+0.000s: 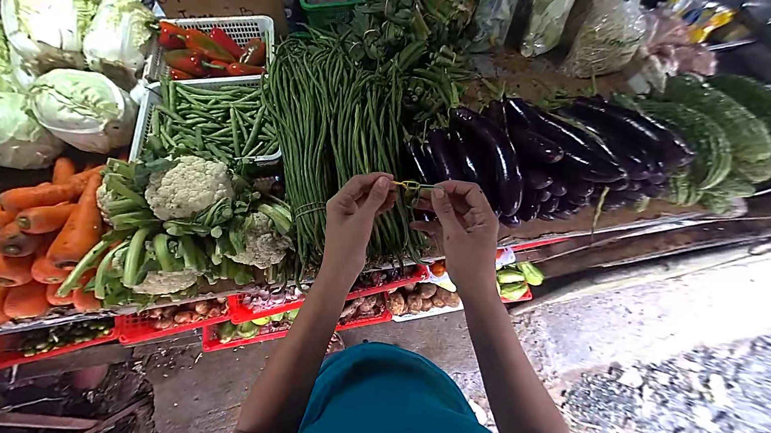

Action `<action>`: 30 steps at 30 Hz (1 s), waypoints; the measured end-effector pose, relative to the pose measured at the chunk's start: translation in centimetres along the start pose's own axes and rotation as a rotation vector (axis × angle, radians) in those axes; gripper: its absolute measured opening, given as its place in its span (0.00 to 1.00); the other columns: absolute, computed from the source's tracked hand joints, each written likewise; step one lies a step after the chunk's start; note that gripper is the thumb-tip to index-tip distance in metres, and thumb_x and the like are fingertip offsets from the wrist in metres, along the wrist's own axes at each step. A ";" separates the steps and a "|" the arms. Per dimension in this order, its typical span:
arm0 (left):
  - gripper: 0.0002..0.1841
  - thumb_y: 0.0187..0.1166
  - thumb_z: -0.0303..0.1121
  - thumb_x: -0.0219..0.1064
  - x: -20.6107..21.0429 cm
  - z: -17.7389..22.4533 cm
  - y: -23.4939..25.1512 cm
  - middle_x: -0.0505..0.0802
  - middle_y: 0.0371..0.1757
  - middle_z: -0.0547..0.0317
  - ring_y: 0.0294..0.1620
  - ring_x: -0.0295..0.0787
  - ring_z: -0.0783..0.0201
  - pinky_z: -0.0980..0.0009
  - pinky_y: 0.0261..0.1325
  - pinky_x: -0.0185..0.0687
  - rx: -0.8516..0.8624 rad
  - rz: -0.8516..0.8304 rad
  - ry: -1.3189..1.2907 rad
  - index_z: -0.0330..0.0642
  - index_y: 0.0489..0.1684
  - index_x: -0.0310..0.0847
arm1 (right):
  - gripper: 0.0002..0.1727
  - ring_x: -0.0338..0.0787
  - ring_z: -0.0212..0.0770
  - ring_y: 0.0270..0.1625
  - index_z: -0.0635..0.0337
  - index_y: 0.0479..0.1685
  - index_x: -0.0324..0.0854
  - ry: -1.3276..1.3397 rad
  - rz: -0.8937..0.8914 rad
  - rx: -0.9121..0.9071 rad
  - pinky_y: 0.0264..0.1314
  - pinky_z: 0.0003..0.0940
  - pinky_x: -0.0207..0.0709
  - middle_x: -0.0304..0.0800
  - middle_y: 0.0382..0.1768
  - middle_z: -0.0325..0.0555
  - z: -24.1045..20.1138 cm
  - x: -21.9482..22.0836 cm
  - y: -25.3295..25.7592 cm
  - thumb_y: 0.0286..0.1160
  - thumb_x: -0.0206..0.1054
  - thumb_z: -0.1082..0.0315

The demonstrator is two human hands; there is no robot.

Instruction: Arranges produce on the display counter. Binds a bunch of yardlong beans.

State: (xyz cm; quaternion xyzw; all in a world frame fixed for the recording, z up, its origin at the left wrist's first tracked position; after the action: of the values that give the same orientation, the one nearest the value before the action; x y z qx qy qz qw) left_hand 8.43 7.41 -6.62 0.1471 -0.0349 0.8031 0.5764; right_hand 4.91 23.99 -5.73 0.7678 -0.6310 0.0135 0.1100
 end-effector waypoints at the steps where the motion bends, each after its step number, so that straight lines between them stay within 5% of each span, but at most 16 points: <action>1: 0.09 0.88 0.34 0.62 -0.2 -0.2 0.1 0.93 0.50 0.58 0.49 0.92 0.65 0.67 0.59 0.89 -0.044 0.034 -0.065 0.42 0.55 0.86 | 0.08 0.97 0.48 0.51 0.59 0.59 0.79 0.065 0.005 0.038 0.48 0.45 0.95 0.92 0.53 0.50 0.2 -0.2 0.1 0.89 0.62 0.68; 9: 0.11 0.93 0.36 0.54 0.0 -0.6 -0.1 0.91 0.57 0.52 0.55 0.93 0.60 0.62 0.64 0.87 -0.174 0.004 -0.223 0.43 0.61 0.78 | 0.10 0.94 0.45 0.53 0.58 0.60 0.80 0.154 0.008 0.142 0.56 0.46 0.92 0.90 0.57 0.49 1.4 0.8 0.3 0.89 0.61 0.67; 14: 0.17 0.81 0.31 0.71 0.2 -0.3 -0.4 0.90 0.56 0.57 0.54 0.91 0.62 0.60 0.63 0.89 -0.135 -0.061 -0.072 0.46 0.64 0.76 | 0.09 0.95 0.43 0.50 0.59 0.58 0.80 0.119 0.030 0.104 0.54 0.43 0.93 0.91 0.54 0.48 1.3 1.4 -0.1 0.85 0.65 0.71; 18: 0.20 0.75 0.27 0.76 0.2 0.3 -0.7 0.90 0.55 0.57 0.53 0.90 0.65 0.69 0.55 0.89 -0.064 -0.125 0.116 0.45 0.65 0.78 | 0.11 0.95 0.39 0.44 0.60 0.55 0.82 0.038 0.049 -0.024 0.51 0.37 0.94 0.93 0.48 0.46 1.0 1.4 -0.5 0.77 0.72 0.75; 22: 0.12 0.79 0.27 0.72 0.3 0.6 -0.7 0.92 0.51 0.56 0.49 0.91 0.65 0.69 0.53 0.89 -0.030 -0.149 0.152 0.41 0.58 0.85 | 0.12 0.94 0.34 0.39 0.59 0.52 0.82 -0.059 0.097 -0.105 0.45 0.31 0.93 0.92 0.42 0.41 0.3 1.3 -0.5 0.75 0.75 0.73; 26: 0.12 0.80 0.27 0.70 -0.2 0.0 -0.7 0.92 0.53 0.53 0.50 0.92 0.60 0.61 0.60 0.89 -0.058 -0.084 -0.005 0.40 0.59 0.84 | 0.14 0.96 0.41 0.48 0.61 0.65 0.79 -0.047 0.020 -0.021 0.50 0.37 0.93 0.92 0.56 0.48 0.4 1.7 -0.7 0.85 0.65 0.71; 30: 0.12 0.81 0.27 0.70 -0.3 -0.2 -0.6 0.91 0.52 0.57 0.49 0.90 0.64 0.66 0.58 0.88 -0.073 -0.073 -0.016 0.43 0.59 0.84 | 0.26 0.91 0.40 0.60 0.58 0.70 0.77 -0.102 -0.047 0.011 0.57 0.36 0.89 0.86 0.66 0.46 1.0 2.2 -1.2 0.68 0.71 0.75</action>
State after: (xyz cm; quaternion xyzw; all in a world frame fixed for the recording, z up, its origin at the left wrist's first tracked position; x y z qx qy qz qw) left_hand 9.06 7.35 -6.99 0.1334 -0.0633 0.7784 0.6101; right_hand 6.35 21.92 -6.56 0.7828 -0.6174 -0.0247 0.0738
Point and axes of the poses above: each hand's wrist, its own y-axis towards the middle knuckle, its own x-axis out of the palm, z = x × y, the point moved 6 cm from there along y, towards the middle knuckle
